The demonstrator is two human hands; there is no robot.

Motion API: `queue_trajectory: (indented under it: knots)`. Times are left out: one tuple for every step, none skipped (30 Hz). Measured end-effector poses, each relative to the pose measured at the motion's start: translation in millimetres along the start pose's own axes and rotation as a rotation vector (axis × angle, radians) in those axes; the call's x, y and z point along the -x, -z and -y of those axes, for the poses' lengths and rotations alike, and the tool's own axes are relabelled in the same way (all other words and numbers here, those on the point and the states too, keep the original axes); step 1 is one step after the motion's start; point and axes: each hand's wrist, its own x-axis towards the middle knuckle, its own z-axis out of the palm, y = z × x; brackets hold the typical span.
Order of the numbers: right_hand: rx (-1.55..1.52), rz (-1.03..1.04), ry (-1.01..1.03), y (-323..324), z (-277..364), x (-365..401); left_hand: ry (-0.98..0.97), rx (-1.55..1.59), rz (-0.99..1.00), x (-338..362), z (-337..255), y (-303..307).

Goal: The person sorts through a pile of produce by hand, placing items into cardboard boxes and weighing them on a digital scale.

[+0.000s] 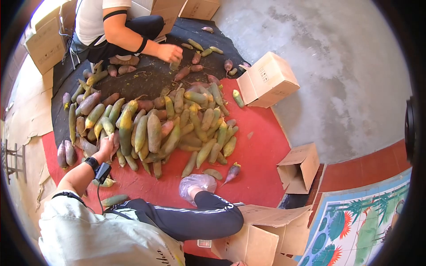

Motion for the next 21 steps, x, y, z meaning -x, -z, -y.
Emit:
queue_trajectory:
  knots:
    - [0.018,0.016,-0.005,2.0,0.6,0.1,-0.026,0.184,0.053,12.8,-20.1,-1.0]
    - [0.017,0.016,-0.004,1.3,-3.1,1.6,-0.050,0.367,0.105,22.5,-34.3,-5.0]
    - [0.003,0.009,0.017,-2.3,-7.5,2.5,-0.021,0.488,0.129,27.6,-44.9,-11.9]
    - [-0.013,-0.001,0.038,-5.6,-10.4,1.6,-0.026,0.494,0.126,32.7,-58.0,-16.6]
    - [-0.014,-0.007,0.038,-4.2,-9.4,0.6,-0.188,0.384,0.176,42.3,-76.1,-17.5]
    - [-0.032,-0.003,0.026,-0.9,-6.8,-0.2,-0.349,0.273,0.225,54.9,-97.1,-18.6]
    - [-0.051,0.001,0.013,1.6,-6.3,-0.8,-0.357,0.352,0.310,73.9,-124.6,-19.5]
    - [-0.054,-0.008,0.010,1.1,-8.1,-1.9,-0.359,0.305,0.355,90.1,-148.1,-19.3]
    - [-0.070,-0.029,0.015,0.3,-10.5,-2.4,-0.389,0.263,0.429,101.9,-166.3,-20.6]
    - [-0.085,-0.046,0.017,0.7,-12.5,-1.1,-0.417,0.217,0.506,111.4,-180.0,-23.3]
    - [-0.087,-0.050,0.008,4.1,-10.5,-2.4,-0.429,0.195,0.591,118.9,-188.4,-28.2]
    - [-0.063,-0.066,0.000,10.9,-4.2,-7.8,-0.440,0.171,0.678,128.2,-198.5,-33.0]
    - [-0.036,-0.081,-0.008,19.5,2.3,-13.8,-0.494,0.142,0.795,142.2,-211.9,-33.6]
    - [-0.033,-0.085,-0.018,28.7,9.6,-20.9,-0.521,0.184,0.890,151.3,-213.3,-43.9]
    - [-0.107,-0.086,-0.026,39.0,19.1,-29.3,-0.544,0.131,0.988,166.9,-224.4,-45.8]
    - [-0.180,-0.088,-0.033,49.6,28.9,-37.1,-0.566,0.076,1.085,185.4,-237.0,-44.8]
    - [-0.180,-0.095,-0.039,61.3,40.1,-44.7,-0.549,0.089,1.199,201.4,-243.7,-46.9]
    - [-0.246,-0.121,-0.013,73.0,51.8,-51.8,-0.530,0.104,1.311,216.0,-246.0,-50.7]
    - [-0.314,-0.147,0.015,79.6,60.9,-57.3,-0.608,0.122,1.438,224.1,-240.3,-64.2]
    - [-0.313,-0.151,0.011,82.5,68.0,-61.1,-0.683,0.140,1.566,231.4,-234.4,-77.0]
    - [-0.318,-0.156,0.065,85.0,75.5,-64.5,-0.724,0.096,1.667,243.9,-237.5,-79.8]
